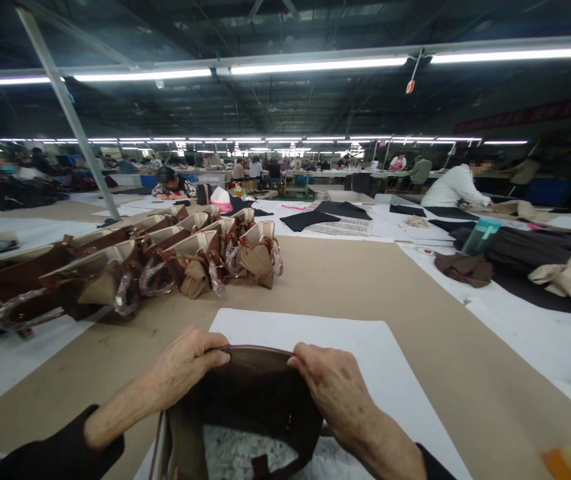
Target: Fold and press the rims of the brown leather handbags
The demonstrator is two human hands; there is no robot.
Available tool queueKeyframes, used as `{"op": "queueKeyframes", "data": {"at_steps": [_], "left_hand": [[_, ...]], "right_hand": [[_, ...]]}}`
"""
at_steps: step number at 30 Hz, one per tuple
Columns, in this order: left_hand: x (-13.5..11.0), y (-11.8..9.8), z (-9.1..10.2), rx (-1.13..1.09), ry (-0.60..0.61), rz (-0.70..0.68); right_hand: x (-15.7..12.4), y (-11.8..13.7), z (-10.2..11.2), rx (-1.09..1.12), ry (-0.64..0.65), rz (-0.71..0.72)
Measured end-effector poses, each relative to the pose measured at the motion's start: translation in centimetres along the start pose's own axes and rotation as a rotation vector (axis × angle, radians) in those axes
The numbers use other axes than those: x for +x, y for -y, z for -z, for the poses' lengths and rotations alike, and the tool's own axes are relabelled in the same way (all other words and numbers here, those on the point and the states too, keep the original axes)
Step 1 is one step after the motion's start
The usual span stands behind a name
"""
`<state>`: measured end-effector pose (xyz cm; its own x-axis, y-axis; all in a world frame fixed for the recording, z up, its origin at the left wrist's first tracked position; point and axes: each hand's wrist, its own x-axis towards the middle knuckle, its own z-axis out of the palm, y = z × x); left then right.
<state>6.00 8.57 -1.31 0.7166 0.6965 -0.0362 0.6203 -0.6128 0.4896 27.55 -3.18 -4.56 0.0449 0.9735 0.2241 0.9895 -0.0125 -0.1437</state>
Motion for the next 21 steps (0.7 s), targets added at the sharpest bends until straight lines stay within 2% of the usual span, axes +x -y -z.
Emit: {"op": "queueKeyframes", "data": {"at_steps": [9,13,17,21], "left_hand": [[0.2,-0.2,-0.1,0.055,0.027,0.019],[0.3,-0.2,-0.1,0.071,0.055,0.033],[0.3,-0.1,-0.1,0.041,0.029,0.024],[0.1,-0.1,0.0,-0.033,0.002,-0.012]], "right_hand": [[-2.6,-1.8,0.2,0.351,0.059,-0.071],[-2.6,-1.7,-0.3,0.328,0.021,-0.113],[-2.5,-1.4,-0.6,0.316,0.001,-0.124],[-1.8,-1.0,0.3,0.214,0.101,-0.161]]}}
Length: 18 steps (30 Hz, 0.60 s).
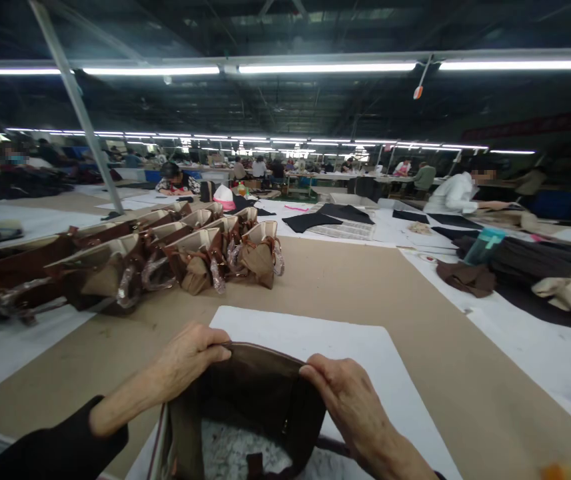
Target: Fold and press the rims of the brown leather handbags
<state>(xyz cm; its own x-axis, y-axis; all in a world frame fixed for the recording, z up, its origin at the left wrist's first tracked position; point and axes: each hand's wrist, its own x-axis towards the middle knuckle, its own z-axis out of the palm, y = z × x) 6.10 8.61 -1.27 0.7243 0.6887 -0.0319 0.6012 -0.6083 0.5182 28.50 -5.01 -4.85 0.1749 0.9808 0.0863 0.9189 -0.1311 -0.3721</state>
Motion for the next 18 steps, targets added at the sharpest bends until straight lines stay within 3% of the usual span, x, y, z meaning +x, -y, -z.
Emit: {"op": "queueKeyframes", "data": {"at_steps": [2,5,11,18], "left_hand": [[-0.1,0.0,0.0,-0.024,-0.005,-0.013],[-0.2,0.1,-0.1,-0.087,-0.009,-0.019],[-0.9,0.9,-0.5,-0.205,-0.06,0.112],[-2.6,2.0,0.5,0.058,-0.123,0.259]], "right_hand": [[1.0,1.1,0.9,-0.086,0.081,0.033],[3.0,4.0,2.1,-0.165,0.167,0.195],[6.8,9.8,1.5,0.096,0.31,0.469],[8.4,10.7,0.0,0.155,0.365,0.5]]}}
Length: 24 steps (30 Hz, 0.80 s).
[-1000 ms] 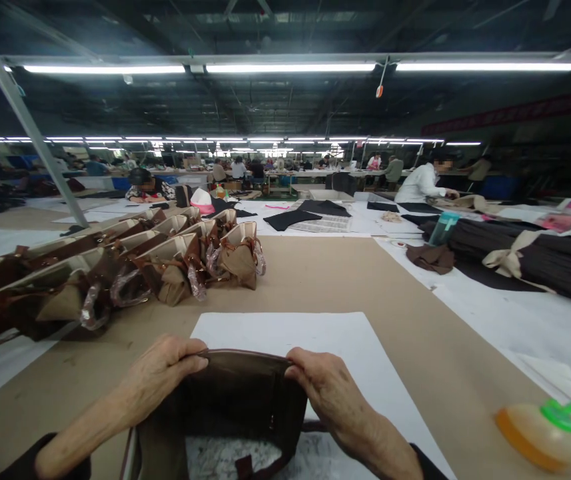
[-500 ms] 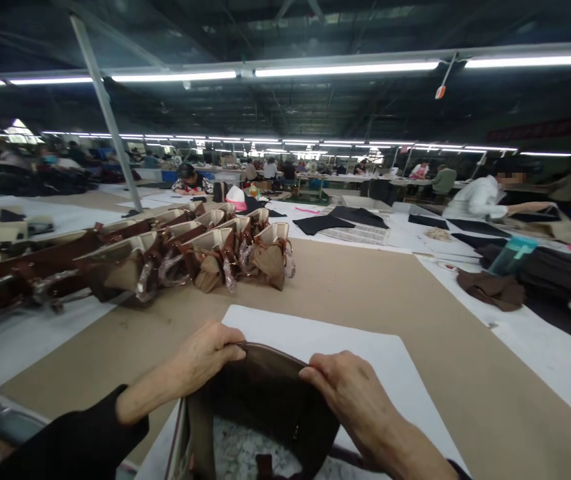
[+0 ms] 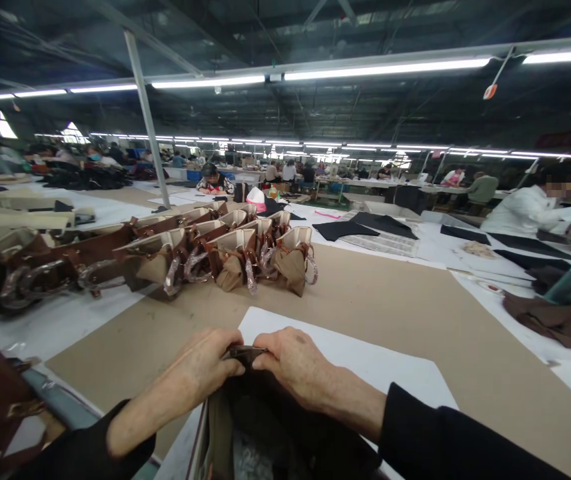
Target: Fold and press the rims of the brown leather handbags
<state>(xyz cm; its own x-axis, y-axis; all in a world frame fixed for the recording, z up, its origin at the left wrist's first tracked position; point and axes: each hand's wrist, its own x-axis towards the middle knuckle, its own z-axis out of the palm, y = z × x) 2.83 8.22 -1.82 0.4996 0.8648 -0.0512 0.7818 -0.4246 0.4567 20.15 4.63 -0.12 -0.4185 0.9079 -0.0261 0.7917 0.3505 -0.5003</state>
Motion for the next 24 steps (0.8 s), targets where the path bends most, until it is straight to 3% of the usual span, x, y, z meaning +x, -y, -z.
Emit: {"op": "queueKeyframes", "data": {"at_steps": [13,18,24], "left_hand": [[1.4,0.9,0.2,-0.319,0.06,-0.102],[1.0,0.8,-0.3,-0.403,0.038,-0.119],[1.3,2.0,-0.8,-0.44,0.04,-0.087]], "right_hand": [[0.9,-0.7,-0.9,-0.237,-0.018,-0.053],[2.0,0.2,-0.9,-0.356,0.036,0.019],[2.4,1.5,-0.5,-0.276,0.127,0.042]]}}
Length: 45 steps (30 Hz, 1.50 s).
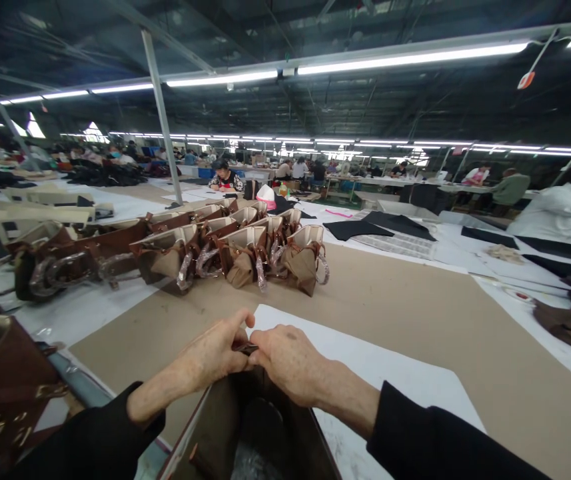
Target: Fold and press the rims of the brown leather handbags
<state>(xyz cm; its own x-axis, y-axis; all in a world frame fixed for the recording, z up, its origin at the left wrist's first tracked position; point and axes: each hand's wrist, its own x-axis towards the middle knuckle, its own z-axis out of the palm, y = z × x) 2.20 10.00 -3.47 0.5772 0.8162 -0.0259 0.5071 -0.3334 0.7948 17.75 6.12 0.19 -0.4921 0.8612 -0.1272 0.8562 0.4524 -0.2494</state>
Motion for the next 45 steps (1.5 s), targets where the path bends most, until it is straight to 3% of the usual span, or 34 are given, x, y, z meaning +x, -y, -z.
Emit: {"op": "queueKeyframes", "data": {"at_steps": [5,11,14,22,28,34,38,43,45], "left_hand": [[-1.1,-0.1,0.6,-0.072,0.104,0.062],[-3.3,-0.3,1.3,0.081,0.067,0.115],[-2.4,0.0,0.9,0.057,0.065,0.069],[1.3,1.2,0.1,-0.163,0.309,-0.06],[0.5,0.5,1.1,-0.216,0.38,-0.094],[0.1,0.7,1.1,-0.189,0.345,-0.185],[-0.2,0.7,0.6,-0.099,0.23,-0.281],[-1.9,0.6,-1.4,0.257,-0.302,-0.456],[-2.5,0.8,-2.4,0.335,-0.425,-0.48]], "right_hand": [[-0.8,0.0,-0.2,0.153,-0.066,0.005],[-2.2,-3.2,1.4,0.225,-0.125,-0.234],[-3.5,-4.2,1.6,0.233,-0.147,-0.307],[-7.4,-4.1,-0.5,0.309,-0.191,-0.364],[-8.1,-3.3,-0.6,0.339,-0.249,-0.387],[-8.2,-3.6,-1.0,0.328,-0.257,-0.398],[-7.8,-3.7,-1.2,0.331,-0.255,-0.399],[-7.5,-3.4,-1.4,0.302,-0.283,-0.442],[-7.5,-3.4,-1.6,0.294,-0.286,-0.456]]}}
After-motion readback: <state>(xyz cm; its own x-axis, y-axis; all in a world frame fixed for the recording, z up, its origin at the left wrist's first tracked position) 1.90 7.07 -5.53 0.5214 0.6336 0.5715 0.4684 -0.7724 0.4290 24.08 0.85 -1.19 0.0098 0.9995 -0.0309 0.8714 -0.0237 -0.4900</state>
